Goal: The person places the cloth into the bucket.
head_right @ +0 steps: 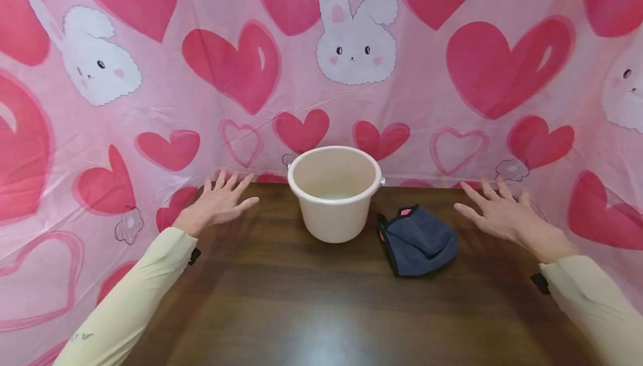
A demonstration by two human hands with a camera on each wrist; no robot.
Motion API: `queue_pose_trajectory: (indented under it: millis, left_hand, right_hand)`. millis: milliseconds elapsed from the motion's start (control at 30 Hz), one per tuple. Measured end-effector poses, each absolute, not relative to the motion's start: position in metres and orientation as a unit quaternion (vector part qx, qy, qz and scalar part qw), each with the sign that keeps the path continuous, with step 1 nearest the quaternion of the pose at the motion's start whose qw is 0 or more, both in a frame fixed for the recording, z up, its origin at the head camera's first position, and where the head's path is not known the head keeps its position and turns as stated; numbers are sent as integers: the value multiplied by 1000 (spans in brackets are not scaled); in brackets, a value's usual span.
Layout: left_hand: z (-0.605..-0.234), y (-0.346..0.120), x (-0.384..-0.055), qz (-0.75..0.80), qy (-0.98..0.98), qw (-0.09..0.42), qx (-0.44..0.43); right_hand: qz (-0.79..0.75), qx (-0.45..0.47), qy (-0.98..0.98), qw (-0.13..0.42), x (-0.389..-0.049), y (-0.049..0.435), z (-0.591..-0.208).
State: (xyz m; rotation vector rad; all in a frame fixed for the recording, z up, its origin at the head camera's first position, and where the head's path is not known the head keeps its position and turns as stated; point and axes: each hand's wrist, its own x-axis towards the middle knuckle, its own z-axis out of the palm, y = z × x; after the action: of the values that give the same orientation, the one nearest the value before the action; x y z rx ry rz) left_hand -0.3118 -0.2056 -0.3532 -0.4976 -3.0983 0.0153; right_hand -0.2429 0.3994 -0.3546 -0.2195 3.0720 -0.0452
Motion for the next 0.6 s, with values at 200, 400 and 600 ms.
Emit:
queue_pose_trajectory:
  millis: [200, 400, 600]
  left_hand:
    - [-347, -204, -312, 6, -988, 1, -155]
    - [-346, -199, -309, 2, -987, -1, -160]
    - [-352, -197, -306, -6, -987, -3, -160]
  right_hand:
    - [-24, -69, 997, 25, -246, 396, -354]
    - [-28, -65, 997, 27, -245, 396, -355]
    - [-18, -64, 997, 33, -246, 392, -353]
